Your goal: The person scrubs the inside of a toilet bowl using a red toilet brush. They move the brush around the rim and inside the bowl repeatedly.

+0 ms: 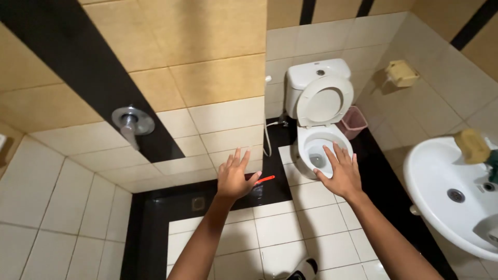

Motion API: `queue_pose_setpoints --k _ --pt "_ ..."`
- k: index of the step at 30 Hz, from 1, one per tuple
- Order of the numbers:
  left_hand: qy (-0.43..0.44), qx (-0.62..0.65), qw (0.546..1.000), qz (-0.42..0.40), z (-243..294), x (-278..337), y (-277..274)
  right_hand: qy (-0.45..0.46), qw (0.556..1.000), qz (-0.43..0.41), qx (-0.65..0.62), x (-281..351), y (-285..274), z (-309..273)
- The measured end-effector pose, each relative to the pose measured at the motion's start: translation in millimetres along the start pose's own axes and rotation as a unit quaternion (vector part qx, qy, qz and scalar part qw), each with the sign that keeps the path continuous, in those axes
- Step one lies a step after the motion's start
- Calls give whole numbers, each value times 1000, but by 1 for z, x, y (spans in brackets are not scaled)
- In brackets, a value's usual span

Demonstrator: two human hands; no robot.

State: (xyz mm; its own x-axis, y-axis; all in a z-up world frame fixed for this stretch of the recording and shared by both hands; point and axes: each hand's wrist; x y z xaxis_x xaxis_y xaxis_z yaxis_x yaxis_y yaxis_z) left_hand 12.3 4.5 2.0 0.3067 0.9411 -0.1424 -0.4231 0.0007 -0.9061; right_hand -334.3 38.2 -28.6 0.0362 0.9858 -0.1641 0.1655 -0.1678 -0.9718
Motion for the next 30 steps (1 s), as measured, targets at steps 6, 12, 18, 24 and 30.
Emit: queue_pose_setpoints --k 6,12,18,24,30 --pt "0 -13 999 43 -20 5 7 -14 999 -25 -15 -16 1 -14" --pt "5 -3 998 66 -20 -8 13 -45 998 -12 -29 -42 11 -3" --pt "-16 -28 992 119 -7 -34 27 -71 997 -28 -28 -78 5 11" --pt "-30 -44 991 123 9 -65 39 -104 994 -26 -25 -115 -2 31" --pt "-86 -40 991 92 28 -84 41 -128 991 -31 -33 -147 3 55"
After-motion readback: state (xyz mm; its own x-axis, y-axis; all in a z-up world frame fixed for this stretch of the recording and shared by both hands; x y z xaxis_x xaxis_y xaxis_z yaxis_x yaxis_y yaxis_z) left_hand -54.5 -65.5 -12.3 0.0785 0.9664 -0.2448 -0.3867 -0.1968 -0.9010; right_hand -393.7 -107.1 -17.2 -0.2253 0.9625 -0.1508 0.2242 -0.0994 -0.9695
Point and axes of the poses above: each hand's wrist, its own x-axis away from the middle knuckle, its own y-axis out of the palm, z = x × y, and after that the axes turned 2 degrees about -z, right-handed
